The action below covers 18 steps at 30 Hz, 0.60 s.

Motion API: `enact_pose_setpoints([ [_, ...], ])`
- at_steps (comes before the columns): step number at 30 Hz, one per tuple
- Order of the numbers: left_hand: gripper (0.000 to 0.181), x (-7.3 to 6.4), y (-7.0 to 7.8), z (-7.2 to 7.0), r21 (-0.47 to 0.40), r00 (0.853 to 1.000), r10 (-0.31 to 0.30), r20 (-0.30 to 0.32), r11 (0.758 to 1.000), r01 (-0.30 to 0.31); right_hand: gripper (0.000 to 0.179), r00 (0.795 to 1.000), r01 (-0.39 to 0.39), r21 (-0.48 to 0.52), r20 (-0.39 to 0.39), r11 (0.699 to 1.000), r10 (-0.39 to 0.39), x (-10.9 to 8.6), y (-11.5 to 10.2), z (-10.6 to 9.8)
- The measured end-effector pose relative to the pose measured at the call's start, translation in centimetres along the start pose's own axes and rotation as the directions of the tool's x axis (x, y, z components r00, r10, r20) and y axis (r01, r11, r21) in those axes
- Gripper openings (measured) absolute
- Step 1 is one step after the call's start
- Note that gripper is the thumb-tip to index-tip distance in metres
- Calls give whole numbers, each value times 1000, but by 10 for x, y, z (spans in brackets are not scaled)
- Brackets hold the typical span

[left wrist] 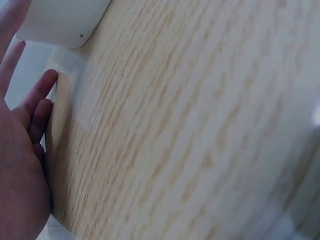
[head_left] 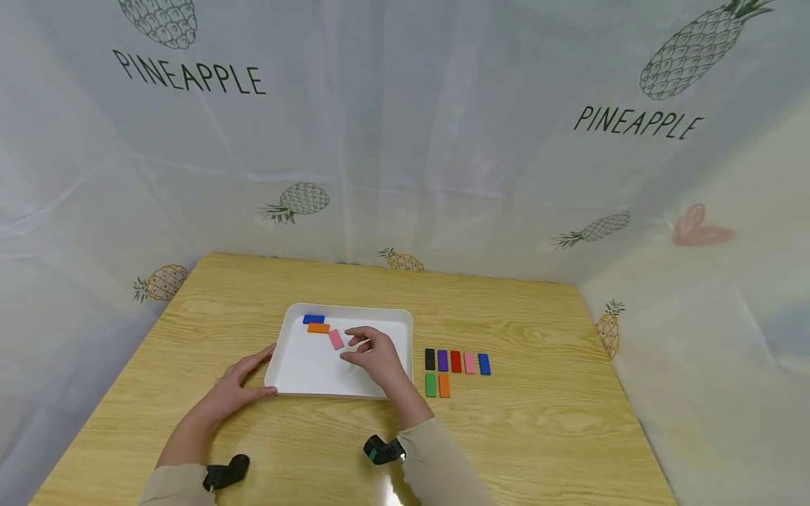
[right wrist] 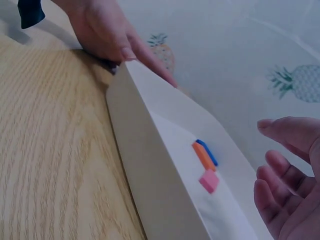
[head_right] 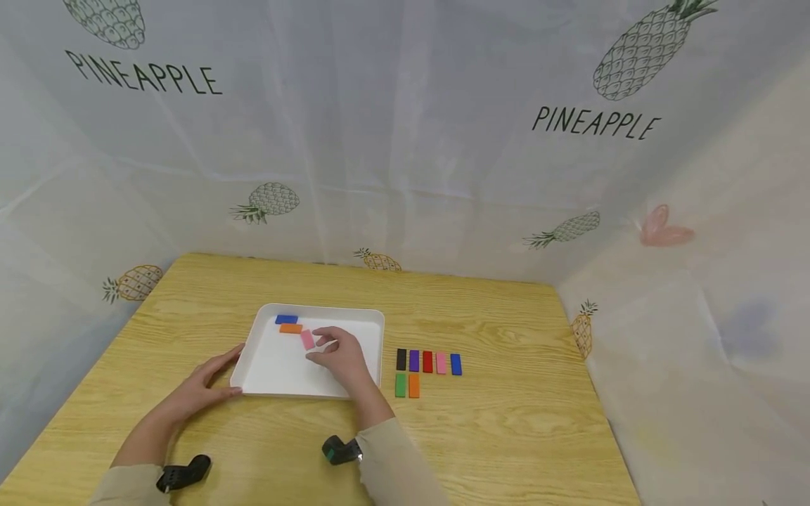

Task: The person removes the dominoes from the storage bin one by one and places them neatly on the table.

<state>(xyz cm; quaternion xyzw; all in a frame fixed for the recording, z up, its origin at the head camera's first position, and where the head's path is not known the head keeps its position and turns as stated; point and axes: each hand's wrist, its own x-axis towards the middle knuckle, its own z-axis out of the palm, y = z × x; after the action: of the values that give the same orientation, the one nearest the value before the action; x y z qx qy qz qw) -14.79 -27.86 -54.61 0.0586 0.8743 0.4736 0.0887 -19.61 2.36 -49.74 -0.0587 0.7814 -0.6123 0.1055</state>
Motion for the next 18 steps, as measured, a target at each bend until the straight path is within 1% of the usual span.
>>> enact_pose_setpoints([
  [3,85,0,-2,-1,1,1000,-14,4,1000,14,41,1000,-7,12,3,1000,7,11,1,13],
  [9,85,0,0,-1,2,1000,-9,0,1000,9,43,999,11,47,35,999,-12,33,7,36],
  [11,85,0,0,-1,9,1000,-3,3,1000,3,45,999,11,42,53,999,-14,39,9,43],
  [15,84,1,-2,0,23,1000,12,2,1000,-12,47,997,-1,-14,75,1000,2,49,9,54],
  [18,83,1,-3,0,16,999,31,-7,999,-31,48,997,-17,-72,77,997,23,54,7,61],
])
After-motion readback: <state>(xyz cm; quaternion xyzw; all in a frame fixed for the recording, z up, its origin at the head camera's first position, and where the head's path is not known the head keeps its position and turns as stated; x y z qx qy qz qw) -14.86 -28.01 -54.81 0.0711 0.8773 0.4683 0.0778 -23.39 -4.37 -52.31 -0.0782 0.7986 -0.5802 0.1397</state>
